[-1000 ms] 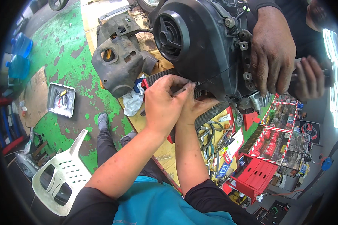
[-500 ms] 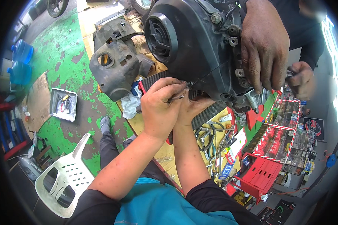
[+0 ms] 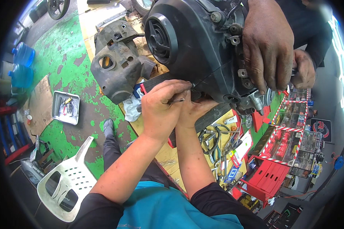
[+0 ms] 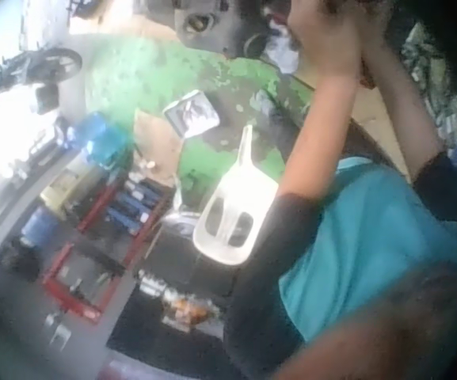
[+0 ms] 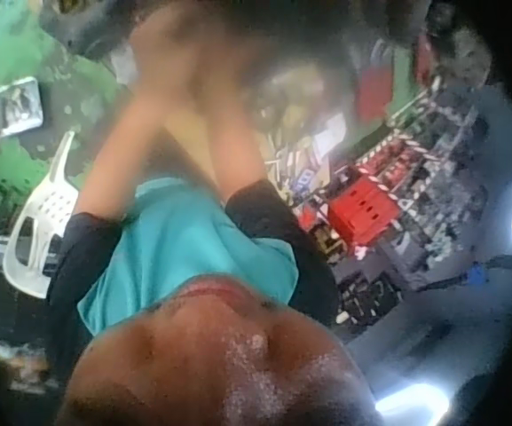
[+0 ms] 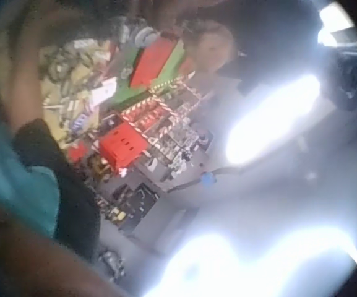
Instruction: The person uses a screwdriver to loosen and remove bolts from a motorcycle engine block mounted on a workbench. They remove a black plastic cover and place it on the table, then continue to manipulate the engine components with their hands and tools.
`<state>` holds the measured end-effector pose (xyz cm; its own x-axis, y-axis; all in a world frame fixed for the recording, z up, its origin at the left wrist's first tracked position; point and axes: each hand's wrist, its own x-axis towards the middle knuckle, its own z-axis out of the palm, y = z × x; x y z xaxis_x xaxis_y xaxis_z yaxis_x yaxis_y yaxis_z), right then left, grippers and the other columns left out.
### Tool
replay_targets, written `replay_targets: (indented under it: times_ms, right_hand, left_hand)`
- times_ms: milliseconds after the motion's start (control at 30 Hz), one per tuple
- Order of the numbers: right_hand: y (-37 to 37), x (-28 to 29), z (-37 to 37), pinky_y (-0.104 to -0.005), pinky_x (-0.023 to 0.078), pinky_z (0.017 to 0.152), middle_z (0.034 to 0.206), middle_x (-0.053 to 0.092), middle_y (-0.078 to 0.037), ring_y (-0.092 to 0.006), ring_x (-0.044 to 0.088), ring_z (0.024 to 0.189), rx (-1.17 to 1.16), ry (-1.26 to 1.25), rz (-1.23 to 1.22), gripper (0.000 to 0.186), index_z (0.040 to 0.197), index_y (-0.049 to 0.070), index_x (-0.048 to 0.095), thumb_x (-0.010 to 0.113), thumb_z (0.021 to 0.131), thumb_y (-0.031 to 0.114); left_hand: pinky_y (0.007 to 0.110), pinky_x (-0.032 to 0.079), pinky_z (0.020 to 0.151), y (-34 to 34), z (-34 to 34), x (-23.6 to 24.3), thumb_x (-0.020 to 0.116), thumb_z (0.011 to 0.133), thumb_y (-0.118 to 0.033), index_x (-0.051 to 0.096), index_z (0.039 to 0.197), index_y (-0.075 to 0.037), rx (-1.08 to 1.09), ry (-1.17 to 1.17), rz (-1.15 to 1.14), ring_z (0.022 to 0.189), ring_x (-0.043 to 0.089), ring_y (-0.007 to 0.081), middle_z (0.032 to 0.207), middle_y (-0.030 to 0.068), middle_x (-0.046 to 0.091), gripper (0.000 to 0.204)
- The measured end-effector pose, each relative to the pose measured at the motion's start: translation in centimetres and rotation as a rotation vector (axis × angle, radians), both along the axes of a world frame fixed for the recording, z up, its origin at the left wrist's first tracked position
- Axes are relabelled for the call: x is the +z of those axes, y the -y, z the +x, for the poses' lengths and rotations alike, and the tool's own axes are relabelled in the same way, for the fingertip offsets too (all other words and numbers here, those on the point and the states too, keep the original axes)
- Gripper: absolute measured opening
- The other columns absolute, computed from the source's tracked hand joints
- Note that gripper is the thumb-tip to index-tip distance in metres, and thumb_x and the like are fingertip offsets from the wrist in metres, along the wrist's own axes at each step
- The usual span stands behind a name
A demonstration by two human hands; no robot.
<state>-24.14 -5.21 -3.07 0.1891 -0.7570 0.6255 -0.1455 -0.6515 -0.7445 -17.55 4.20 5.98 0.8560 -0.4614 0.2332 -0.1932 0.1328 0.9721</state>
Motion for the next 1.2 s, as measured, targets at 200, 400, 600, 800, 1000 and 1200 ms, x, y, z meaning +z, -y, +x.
replay_targets:
  times_ms: [200,400,600,800,1000,1200]
  right_hand:
    - [-0.7,0.9,0.8,-0.0446,0.036,0.114,0.141,0.04,-0.02,-0.0294,0.045,0.13,0.091,0.173,0.088,0.089,0.145,-0.001,0.023,0.083,0.08,0.01]
    - [-0.8,0.6,0.5,-0.0489,0.028,0.118,0.144,0.034,-0.024,-0.0342,0.038,0.136,0.019,0.105,0.116,0.099,0.146,-0.004,0.02,0.086,0.075,0.012]
    - [-0.6,0.0,0.3,-0.0506,0.024,0.119,0.143,0.035,-0.025,-0.0374,0.037,0.135,-0.004,0.109,0.1,0.101,0.147,-0.006,0.022,0.086,0.07,0.01]
    - [-0.4,0.6,0.4,-0.0517,0.022,0.12,0.143,0.035,-0.026,-0.0396,0.036,0.137,-0.026,0.097,0.081,0.103,0.148,-0.007,0.024,0.087,0.068,0.009]
    - [-0.9,1.7,0.1,-0.0498,0.025,0.119,0.144,0.035,-0.024,-0.0362,0.038,0.135,-0.056,0.012,0.001,0.101,0.149,-0.006,0.024,0.089,0.074,0.015]
    - [-0.9,1.6,0.3,-0.055,0.021,0.118,0.143,0.035,-0.029,-0.0456,0.036,0.134,-0.085,-0.01,-0.008,0.102,0.149,-0.007,0.028,0.088,0.07,0.014]
  left_hand:
    - [0.025,0.04,0.058,-0.7,1.2,1.2,0.08,0.082,-0.005,0.079,0.095,-0.003,-0.05,-0.062,0.184,0.066,0.053,0.0084,0.082,0.004,0.07,0.013]
    - [0.028,0.043,0.057,-0.4,1.7,1.4,0.078,0.084,-0.007,0.08,0.094,-0.003,-0.131,-0.003,0.251,0.065,0.057,0.012,0.08,0.008,0.071,0.011]
    - [0.032,0.048,0.06,-0.4,1.8,0.1,0.079,0.084,-0.007,0.079,0.096,-0.002,-0.089,0.361,0.169,0.064,0.06,0.015,0.087,0.0093,0.074,0.013]
    - [0.028,0.048,0.061,-1.9,2.4,3.0,0.078,0.086,-0.006,0.072,0.113,-0.003,-0.195,0.26,0.342,0.068,0.058,0.0132,0.085,0.0053,0.064,0.028]
    - [0.024,0.034,0.056,-9.3,4.0,1.4,0.059,0.099,-0.021,0.054,0.115,-0.006,-0.306,-0.399,-0.245,0.065,0.045,0.0084,0.085,0.002,0.052,0.022]
    - [0.031,0.047,0.074,-11.5,-0.2,-6.2,0.051,0.103,-0.02,0.054,0.107,-0.003,-0.298,-0.364,-0.123,0.078,0.055,0.0152,0.097,0.0086,0.053,0.018]
